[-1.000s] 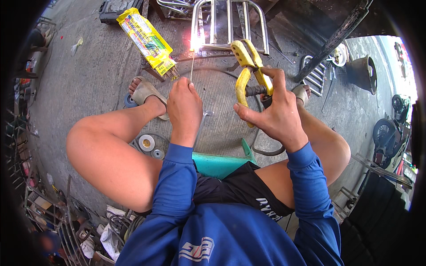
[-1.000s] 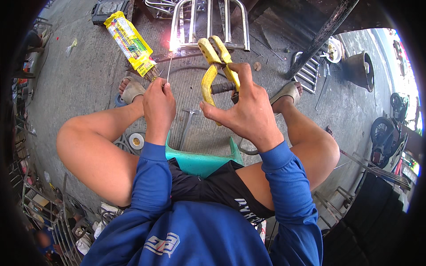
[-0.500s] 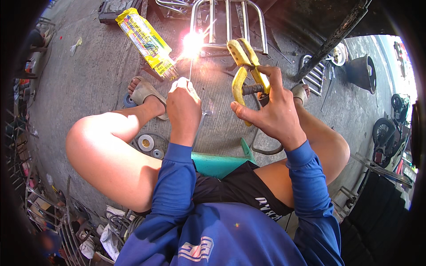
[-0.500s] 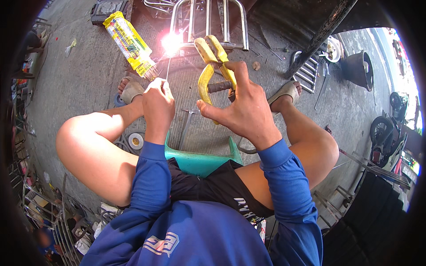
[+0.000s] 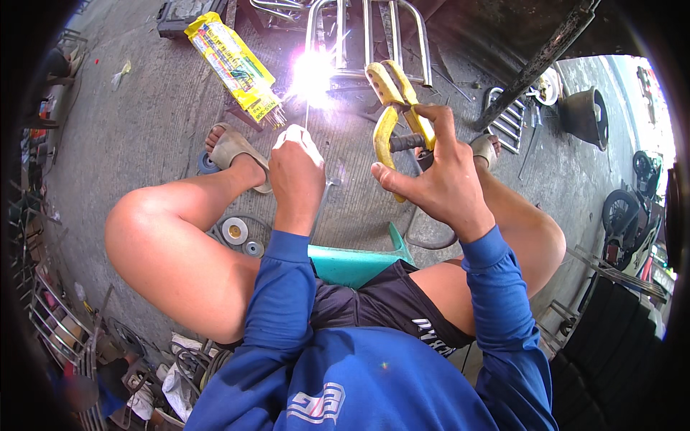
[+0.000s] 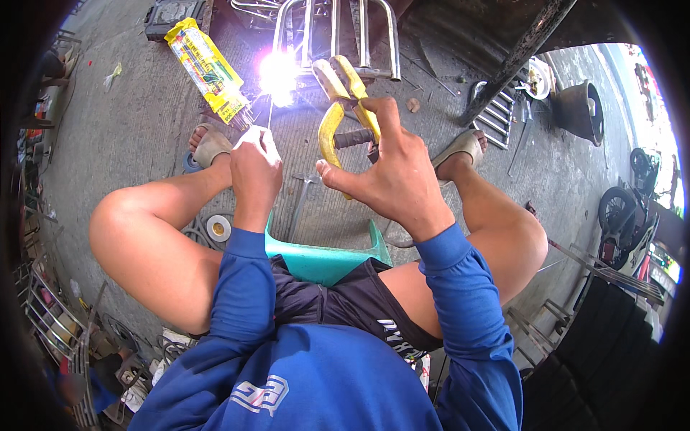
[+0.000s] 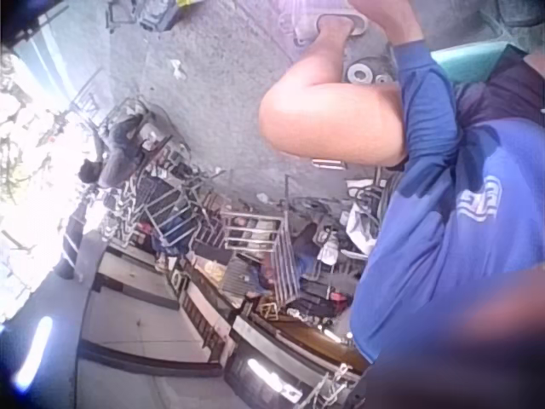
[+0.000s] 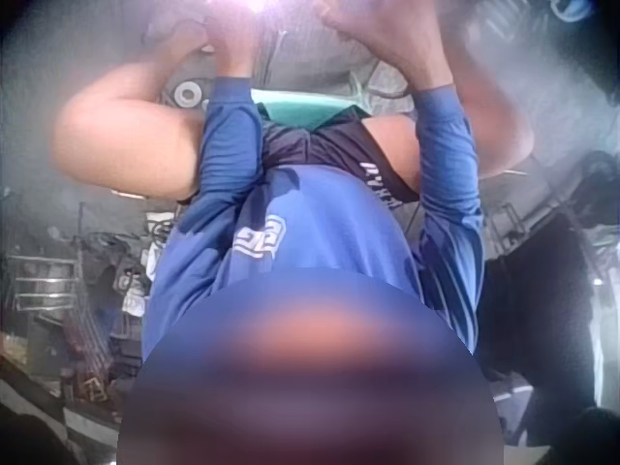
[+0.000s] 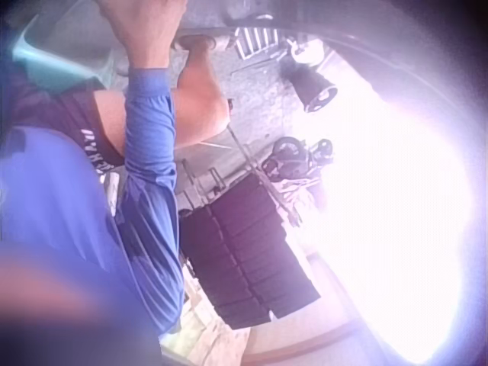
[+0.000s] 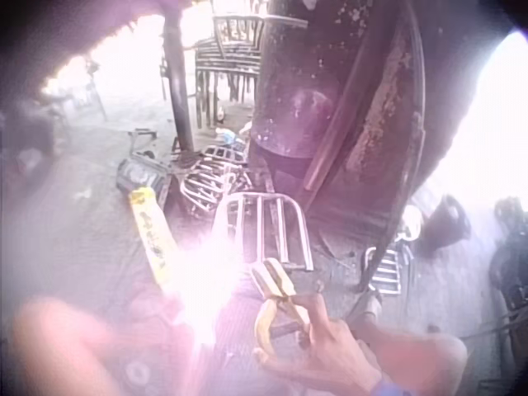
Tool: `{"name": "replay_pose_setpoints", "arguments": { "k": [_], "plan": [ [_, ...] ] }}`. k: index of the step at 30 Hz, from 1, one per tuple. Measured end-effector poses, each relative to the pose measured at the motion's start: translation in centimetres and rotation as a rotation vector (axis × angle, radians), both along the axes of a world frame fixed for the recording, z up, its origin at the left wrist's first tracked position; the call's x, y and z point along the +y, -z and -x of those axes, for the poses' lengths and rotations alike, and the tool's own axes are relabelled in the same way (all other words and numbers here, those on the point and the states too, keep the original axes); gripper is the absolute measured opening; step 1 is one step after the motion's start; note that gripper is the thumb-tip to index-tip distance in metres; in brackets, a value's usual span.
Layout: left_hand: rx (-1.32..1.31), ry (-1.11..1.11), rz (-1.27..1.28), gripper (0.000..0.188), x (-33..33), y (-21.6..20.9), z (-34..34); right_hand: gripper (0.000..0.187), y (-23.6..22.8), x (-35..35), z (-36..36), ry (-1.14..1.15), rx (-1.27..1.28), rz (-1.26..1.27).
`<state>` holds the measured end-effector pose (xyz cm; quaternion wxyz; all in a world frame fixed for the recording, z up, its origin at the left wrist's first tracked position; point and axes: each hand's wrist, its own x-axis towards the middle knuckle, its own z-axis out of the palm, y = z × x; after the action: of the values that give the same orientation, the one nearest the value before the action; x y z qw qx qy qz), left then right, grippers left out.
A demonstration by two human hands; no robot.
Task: The person sits cross-legged on a small stool and uses a welding torch to join metal tubes on a chrome rack. They repeatedly strike an arc, move the torch along seams, and reposition the rack to access different joints.
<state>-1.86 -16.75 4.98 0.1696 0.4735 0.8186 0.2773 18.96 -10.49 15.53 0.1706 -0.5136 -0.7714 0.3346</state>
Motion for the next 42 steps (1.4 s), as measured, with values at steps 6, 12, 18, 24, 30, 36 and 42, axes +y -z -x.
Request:
{"name": "replay_pose_setpoints", "arguments": {
  "k": [6, 12, 18, 24, 30, 36, 42],
  "plan": [
    [-0.094, 0.013, -0.050, 0.023, 0.1, 0.8, 0.4, 0.087, 0.0, 0.0, 0.2, -0.007, 0.015, -0.028],
    [-0.093, -0.018, -0.044, 0.020, 0.3, 1.1, 0.3, 0.088, -0.2, 0.0, 0.2, 0.013, 0.000, 0.017],
    [-0.169, -0.038, -0.037, 0.022, 0.3, 0.6, 0.1, 0.088, -0.2, 0.1, 0.4, 0.022, 0.006, 0.055],
    [-0.176, -0.038, -0.016, 0.021, 0.4, 0.1, -0.2, 0.084, -0.6, 0.1, 0.5, 0.022, 0.007, 0.069],
    [-0.152, -0.006, 0.002, 0.023, 0.3, -0.1, -0.1, 0.082, -0.7, 0.0, 0.6, 0.015, 0.012, 0.055],
    [-0.132, -0.013, 0.001, 0.021, 0.4, -0.1, -0.2, 0.083, -0.3, 0.1, 0.5, -0.003, 0.018, 0.021],
    [-0.165, -0.016, 0.010, 0.020, 0.2, 0.0, -0.1, 0.081, -0.2, 0.1, 0.7, -0.040, 0.080, -0.014]
  ]
}}
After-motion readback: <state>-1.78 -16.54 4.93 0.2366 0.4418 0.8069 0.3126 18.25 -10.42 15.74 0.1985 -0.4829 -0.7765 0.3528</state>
